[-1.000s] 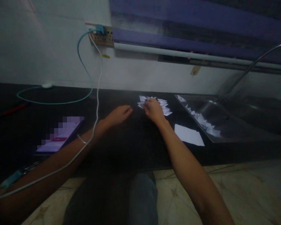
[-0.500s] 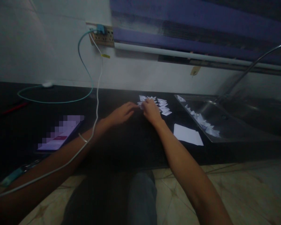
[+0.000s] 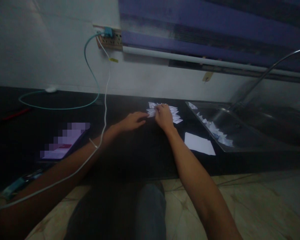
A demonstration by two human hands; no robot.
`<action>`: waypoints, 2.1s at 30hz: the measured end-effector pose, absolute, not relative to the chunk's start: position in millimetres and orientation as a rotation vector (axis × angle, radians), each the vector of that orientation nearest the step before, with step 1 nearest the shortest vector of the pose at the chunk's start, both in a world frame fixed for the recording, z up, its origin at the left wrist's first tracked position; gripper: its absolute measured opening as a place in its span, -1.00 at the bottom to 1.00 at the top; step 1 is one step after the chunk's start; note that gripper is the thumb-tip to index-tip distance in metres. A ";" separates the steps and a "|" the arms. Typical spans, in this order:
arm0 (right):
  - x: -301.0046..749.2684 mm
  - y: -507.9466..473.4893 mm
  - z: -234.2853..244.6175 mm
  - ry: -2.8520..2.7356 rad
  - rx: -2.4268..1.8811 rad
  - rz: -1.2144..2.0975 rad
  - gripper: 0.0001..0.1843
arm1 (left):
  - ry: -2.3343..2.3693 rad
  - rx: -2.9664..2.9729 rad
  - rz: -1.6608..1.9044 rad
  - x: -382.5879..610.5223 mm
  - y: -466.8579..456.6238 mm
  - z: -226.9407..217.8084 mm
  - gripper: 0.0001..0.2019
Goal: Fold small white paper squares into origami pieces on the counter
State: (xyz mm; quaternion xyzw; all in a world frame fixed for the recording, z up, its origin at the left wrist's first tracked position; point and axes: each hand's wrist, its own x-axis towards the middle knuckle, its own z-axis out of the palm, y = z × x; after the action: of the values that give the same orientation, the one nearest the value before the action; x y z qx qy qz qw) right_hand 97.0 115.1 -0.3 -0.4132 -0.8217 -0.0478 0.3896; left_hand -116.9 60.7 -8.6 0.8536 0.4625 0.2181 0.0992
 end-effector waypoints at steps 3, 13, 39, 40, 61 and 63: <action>105.4 119.6 1.6 -1.945 -1.110 -0.116 -0.76 | 1.367 2.459 0.678 -119.0 64.0 -10.1 -0.51; 109.3 121.6 -0.1 -1.841 -1.122 -0.085 -0.78 | 1.355 2.420 0.677 -119.9 65.3 -7.8 -0.54; 108.3 121.1 1.7 -1.750 -1.141 -0.043 -0.76 | 1.334 2.446 0.878 -123.5 81.2 -19.4 -0.81; 107.8 120.7 1.9 -1.753 -1.145 -0.035 -0.76 | 1.330 2.460 0.861 -123.3 81.6 -19.4 -0.81; 100.8 115.5 3.1 -1.898 -1.120 -0.011 -0.73 | 1.229 2.639 0.768 -122.0 75.5 -17.9 -0.71; 99.1 112.4 4.2 -1.974 -1.047 0.052 -0.74 | 1.200 2.662 0.763 -121.5 74.3 -17.0 -0.72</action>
State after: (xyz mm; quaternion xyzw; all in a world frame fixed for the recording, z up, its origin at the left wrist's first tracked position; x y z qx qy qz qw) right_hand 99.1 112.4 4.2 -0.4212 -0.7941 0.0208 0.4377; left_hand -121.5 74.3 -17.0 0.8803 0.3968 0.2525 0.0618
